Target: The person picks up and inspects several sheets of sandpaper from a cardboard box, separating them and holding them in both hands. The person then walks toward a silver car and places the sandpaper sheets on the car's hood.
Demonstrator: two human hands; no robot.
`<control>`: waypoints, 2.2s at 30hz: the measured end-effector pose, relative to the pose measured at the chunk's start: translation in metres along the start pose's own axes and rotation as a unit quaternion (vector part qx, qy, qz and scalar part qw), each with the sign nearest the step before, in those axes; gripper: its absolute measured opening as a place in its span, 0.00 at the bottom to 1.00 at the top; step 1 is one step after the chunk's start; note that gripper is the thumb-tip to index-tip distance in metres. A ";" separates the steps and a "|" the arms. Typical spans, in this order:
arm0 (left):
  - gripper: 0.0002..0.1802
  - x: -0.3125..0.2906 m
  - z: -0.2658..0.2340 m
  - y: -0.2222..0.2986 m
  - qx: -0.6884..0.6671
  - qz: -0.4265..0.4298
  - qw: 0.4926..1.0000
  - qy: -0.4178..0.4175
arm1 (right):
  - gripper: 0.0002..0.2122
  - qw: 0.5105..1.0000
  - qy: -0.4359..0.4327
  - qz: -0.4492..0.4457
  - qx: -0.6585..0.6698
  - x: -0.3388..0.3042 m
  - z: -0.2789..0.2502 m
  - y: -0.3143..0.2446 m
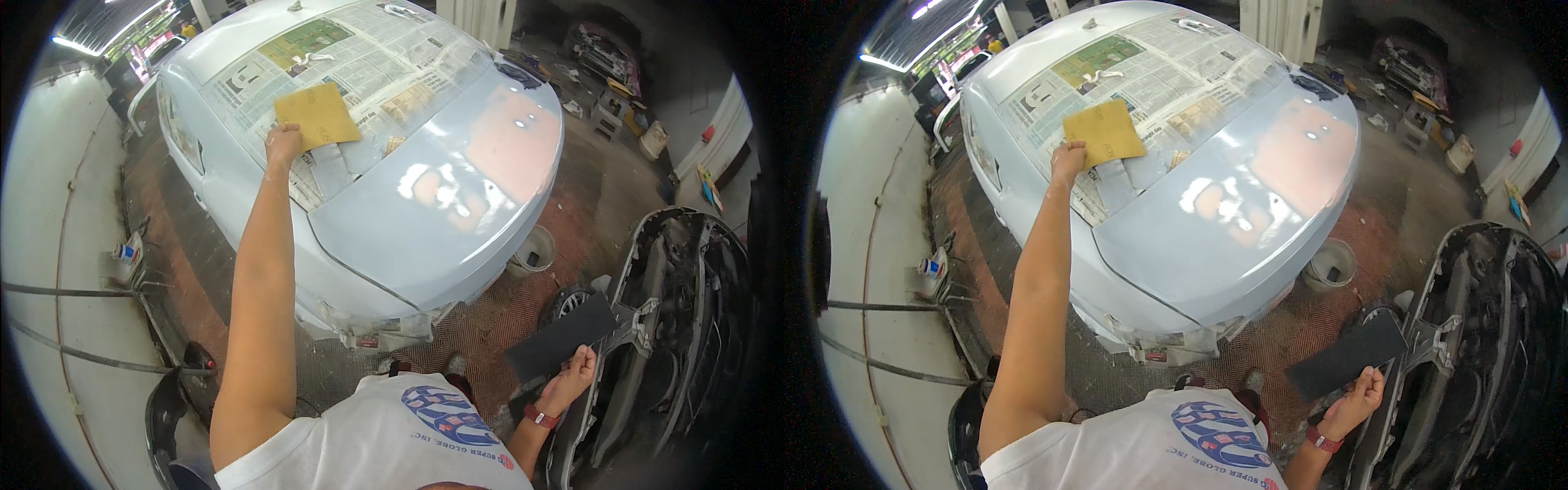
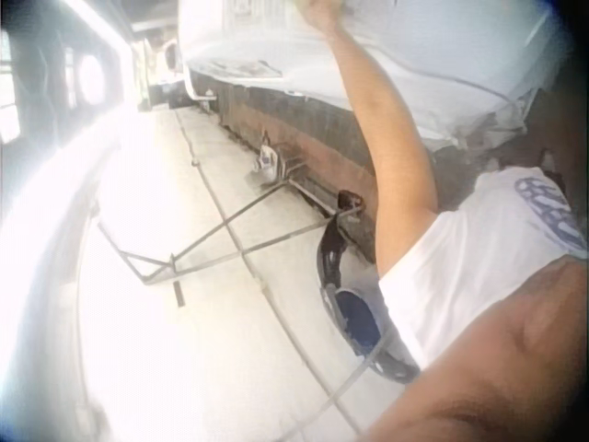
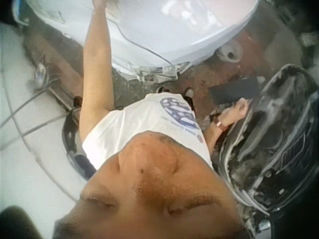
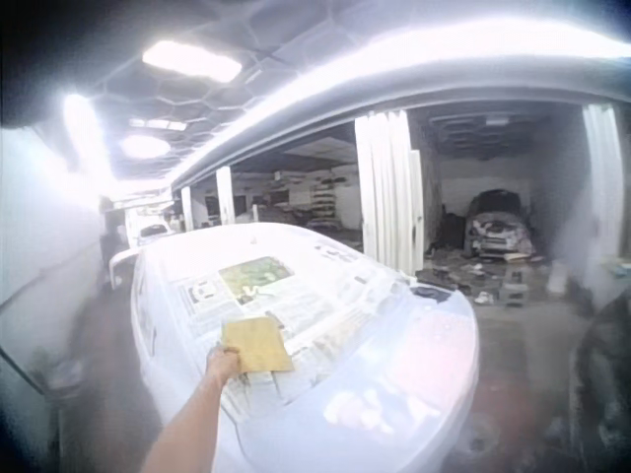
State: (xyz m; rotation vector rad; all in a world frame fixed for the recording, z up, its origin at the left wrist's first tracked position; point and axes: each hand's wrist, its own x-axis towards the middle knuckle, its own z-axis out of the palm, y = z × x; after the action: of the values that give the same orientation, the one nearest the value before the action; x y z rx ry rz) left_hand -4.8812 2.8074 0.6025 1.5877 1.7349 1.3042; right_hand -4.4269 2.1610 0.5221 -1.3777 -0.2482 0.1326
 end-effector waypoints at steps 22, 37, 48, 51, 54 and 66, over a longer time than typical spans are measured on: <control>0.21 -0.391 0.014 0.070 -0.257 -0.018 0.828 -0.499 | 0.06 0.941 -0.333 0.021 -0.058 -0.087 0.196 -0.076; 0.24 -0.431 0.085 0.125 -0.290 0.063 0.882 -0.368 | 0.11 0.877 -0.454 0.023 -0.155 0.009 0.115 -0.042; 0.27 -0.568 0.183 0.183 -0.237 0.006 0.819 -0.523 | 0.11 0.911 -0.401 -0.013 -0.090 0.133 0.008 -0.021; 0.27 -0.596 0.195 0.183 -0.201 -0.004 0.809 -0.552 | 0.11 0.911 -0.405 0.006 -0.075 0.158 -0.008 -0.011; 0.27 -0.622 0.208 0.179 -0.178 -0.023 0.816 -0.550 | 0.11 0.908 -0.414 0.008 -0.069 0.176 -0.018 0.000; 0.28 -0.667 0.220 0.162 -0.160 -0.069 0.825 -0.537 | 0.14 0.922 -0.382 0.041 -0.033 0.202 -0.030 0.041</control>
State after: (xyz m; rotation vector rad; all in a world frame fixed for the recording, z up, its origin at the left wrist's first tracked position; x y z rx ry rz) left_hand -4.4583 2.2395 0.4668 1.4762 0.8239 0.3782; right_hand -4.2218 2.1882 0.4964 -1.3498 -0.8520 0.7447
